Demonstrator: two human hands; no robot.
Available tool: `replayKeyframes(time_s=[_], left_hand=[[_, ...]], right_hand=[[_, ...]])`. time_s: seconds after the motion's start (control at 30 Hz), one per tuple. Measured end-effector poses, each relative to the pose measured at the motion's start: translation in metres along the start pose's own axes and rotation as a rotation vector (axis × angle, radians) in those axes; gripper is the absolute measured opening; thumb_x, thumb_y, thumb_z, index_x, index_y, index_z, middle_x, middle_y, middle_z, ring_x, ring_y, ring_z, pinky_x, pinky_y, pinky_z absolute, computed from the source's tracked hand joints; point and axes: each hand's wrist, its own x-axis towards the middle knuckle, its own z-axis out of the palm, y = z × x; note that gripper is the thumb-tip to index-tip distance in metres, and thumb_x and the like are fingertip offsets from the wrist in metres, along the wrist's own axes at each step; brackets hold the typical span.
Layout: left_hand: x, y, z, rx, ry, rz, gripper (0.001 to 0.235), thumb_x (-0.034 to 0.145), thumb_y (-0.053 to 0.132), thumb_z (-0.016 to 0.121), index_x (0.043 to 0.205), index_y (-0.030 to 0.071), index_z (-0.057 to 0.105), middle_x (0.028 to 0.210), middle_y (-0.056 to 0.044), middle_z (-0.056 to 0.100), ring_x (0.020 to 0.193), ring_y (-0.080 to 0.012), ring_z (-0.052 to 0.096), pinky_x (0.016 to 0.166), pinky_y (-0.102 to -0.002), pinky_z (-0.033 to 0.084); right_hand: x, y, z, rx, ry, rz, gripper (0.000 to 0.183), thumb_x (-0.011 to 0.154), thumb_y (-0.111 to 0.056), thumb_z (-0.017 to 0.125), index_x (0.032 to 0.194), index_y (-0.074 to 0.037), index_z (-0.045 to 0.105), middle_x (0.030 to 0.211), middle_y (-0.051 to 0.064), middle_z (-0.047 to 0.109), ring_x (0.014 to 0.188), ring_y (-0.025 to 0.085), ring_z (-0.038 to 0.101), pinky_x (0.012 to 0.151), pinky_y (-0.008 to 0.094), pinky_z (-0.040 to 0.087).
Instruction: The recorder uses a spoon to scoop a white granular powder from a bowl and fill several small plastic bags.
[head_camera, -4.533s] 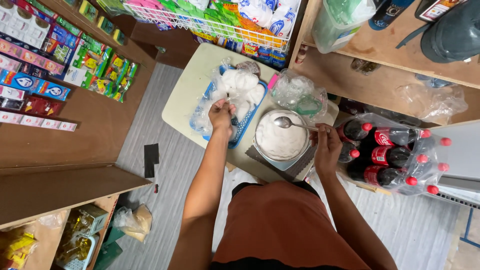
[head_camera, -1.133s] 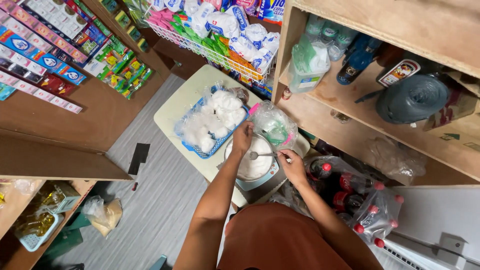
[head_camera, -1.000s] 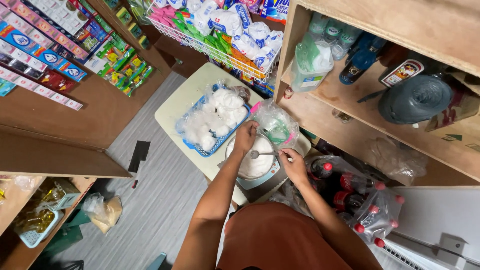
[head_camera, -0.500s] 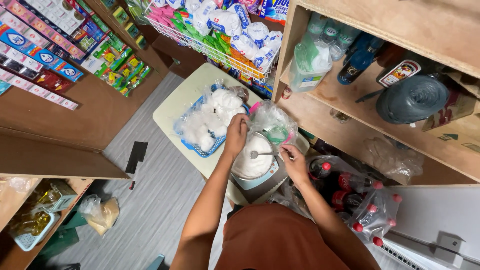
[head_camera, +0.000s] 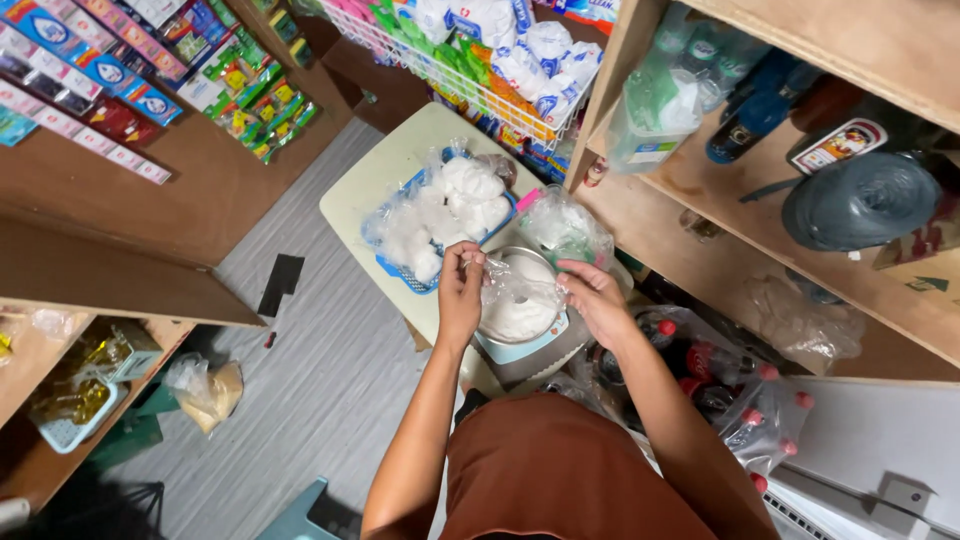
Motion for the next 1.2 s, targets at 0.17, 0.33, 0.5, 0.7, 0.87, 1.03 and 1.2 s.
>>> replayKeyframes(time_s=[0.17,0.33,0.5,0.7,0.87,1.03,1.2], left_hand=[[-0.015,0.014,-0.005,-0.084,0.109,-0.075,0.017,0.106,0.009,0.058,0.122,0.005,0.055,0.099,-0.002,0.058,0.072,-0.0064,0.05,0.064,-0.023,0.049],[-0.021,0.033,-0.003,-0.109,0.186,-0.138,0.02,0.102,0.012,0.061,0.12,0.007,0.054,0.1,-0.001,0.06,0.065,-0.0053,0.05,0.056,-0.025,0.052],[-0.022,0.01,-0.021,0.302,0.308,0.068,0.017,0.104,0.011,0.068,0.117,0.003,0.062,0.1,-0.002,0.065,0.069,-0.0052,0.044,0.057,-0.023,0.038],[-0.027,0.047,-0.001,0.576,0.376,0.187,0.017,0.102,0.009,0.067,0.114,0.002,0.059,0.1,-0.001,0.06,0.069,-0.0061,0.047,0.061,-0.023,0.042],[-0.049,0.048,0.036,0.432,0.09,-0.067,0.022,0.094,0.011,0.074,0.112,0.004,0.064,0.086,0.0,0.063,0.074,-0.0065,0.05,0.059,-0.025,0.038],[-0.059,0.031,0.051,0.15,-0.154,-0.138,0.037,0.085,0.006,0.08,0.116,0.004,0.06,0.096,0.003,0.064,0.085,-0.0049,0.056,0.068,-0.021,0.049],[-0.065,-0.01,0.034,0.089,-0.123,-0.184,0.018,0.095,0.0,0.074,0.112,0.0,0.067,0.099,-0.003,0.066,0.089,-0.009,0.058,0.077,-0.023,0.051]], right_hand=[[-0.032,-0.042,0.041,0.091,-0.078,0.101,0.034,0.099,-0.013,0.059,0.132,-0.003,0.062,0.113,0.005,0.069,0.1,0.014,0.064,0.085,0.035,0.054],[-0.032,-0.018,0.035,0.056,-0.148,0.175,0.028,0.098,-0.012,0.059,0.122,0.001,0.067,0.114,0.004,0.073,0.102,0.014,0.066,0.087,0.038,0.053],[-0.023,0.001,0.019,0.146,0.032,0.004,0.01,0.101,-0.009,0.064,0.104,-0.001,0.069,0.097,0.006,0.072,0.084,0.014,0.066,0.074,0.031,0.052],[-0.021,0.01,0.013,-0.024,0.198,-0.247,0.019,0.102,-0.005,0.072,0.088,-0.004,0.06,0.079,0.003,0.062,0.066,0.008,0.053,0.062,0.025,0.043],[-0.029,0.002,0.047,-0.142,0.236,-0.269,0.018,0.097,-0.003,0.072,0.087,-0.006,0.057,0.08,0.002,0.062,0.066,0.006,0.051,0.06,0.024,0.04],[-0.044,-0.017,0.067,0.224,0.015,-0.06,0.014,0.101,-0.009,0.064,0.089,-0.004,0.059,0.089,0.003,0.067,0.08,0.008,0.062,0.073,0.025,0.051],[-0.046,-0.019,0.053,0.064,-0.073,0.027,0.009,0.097,-0.003,0.066,0.106,0.0,0.067,0.096,0.004,0.07,0.084,0.009,0.06,0.075,0.025,0.048]])
